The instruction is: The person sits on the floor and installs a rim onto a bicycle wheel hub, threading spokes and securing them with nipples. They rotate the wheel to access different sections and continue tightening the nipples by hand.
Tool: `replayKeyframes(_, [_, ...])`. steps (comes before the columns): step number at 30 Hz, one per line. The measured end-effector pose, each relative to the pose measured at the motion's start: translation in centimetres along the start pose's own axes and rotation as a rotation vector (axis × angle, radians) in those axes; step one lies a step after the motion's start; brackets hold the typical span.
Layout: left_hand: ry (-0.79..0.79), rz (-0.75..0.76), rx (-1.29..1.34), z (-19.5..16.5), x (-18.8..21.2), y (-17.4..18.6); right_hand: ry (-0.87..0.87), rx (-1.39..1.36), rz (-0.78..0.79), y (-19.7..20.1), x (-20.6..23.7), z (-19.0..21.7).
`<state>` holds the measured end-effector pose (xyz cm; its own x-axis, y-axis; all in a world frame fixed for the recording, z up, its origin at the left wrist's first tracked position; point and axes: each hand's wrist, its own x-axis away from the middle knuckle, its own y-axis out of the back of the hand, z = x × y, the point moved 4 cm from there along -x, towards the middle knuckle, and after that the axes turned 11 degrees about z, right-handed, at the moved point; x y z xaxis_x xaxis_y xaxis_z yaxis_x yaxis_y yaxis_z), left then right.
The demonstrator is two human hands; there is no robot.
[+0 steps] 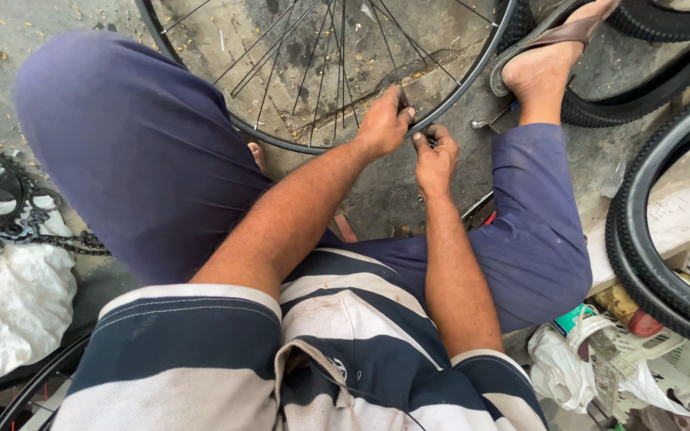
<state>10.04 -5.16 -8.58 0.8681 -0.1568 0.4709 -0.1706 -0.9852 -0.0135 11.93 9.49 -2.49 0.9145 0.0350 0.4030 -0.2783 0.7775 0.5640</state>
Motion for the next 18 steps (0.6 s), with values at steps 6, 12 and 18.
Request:
replayKeyframes(6, [-0.009,-0.006,0.011,-0.4,0.2,0.2,0.042,-0.056,-0.023,0.0,-0.1,-0.4])
replayKeyframes(12, [0.011,0.000,0.004,-0.2,0.0,0.0,-0.055,-0.150,0.051,-0.5,-0.3,-1.2])
replayKeyframes(18, [-0.035,-0.025,0.020,0.3,-0.1,-0.2,0.021,-0.081,0.009,-0.5,-0.4,-1.0])
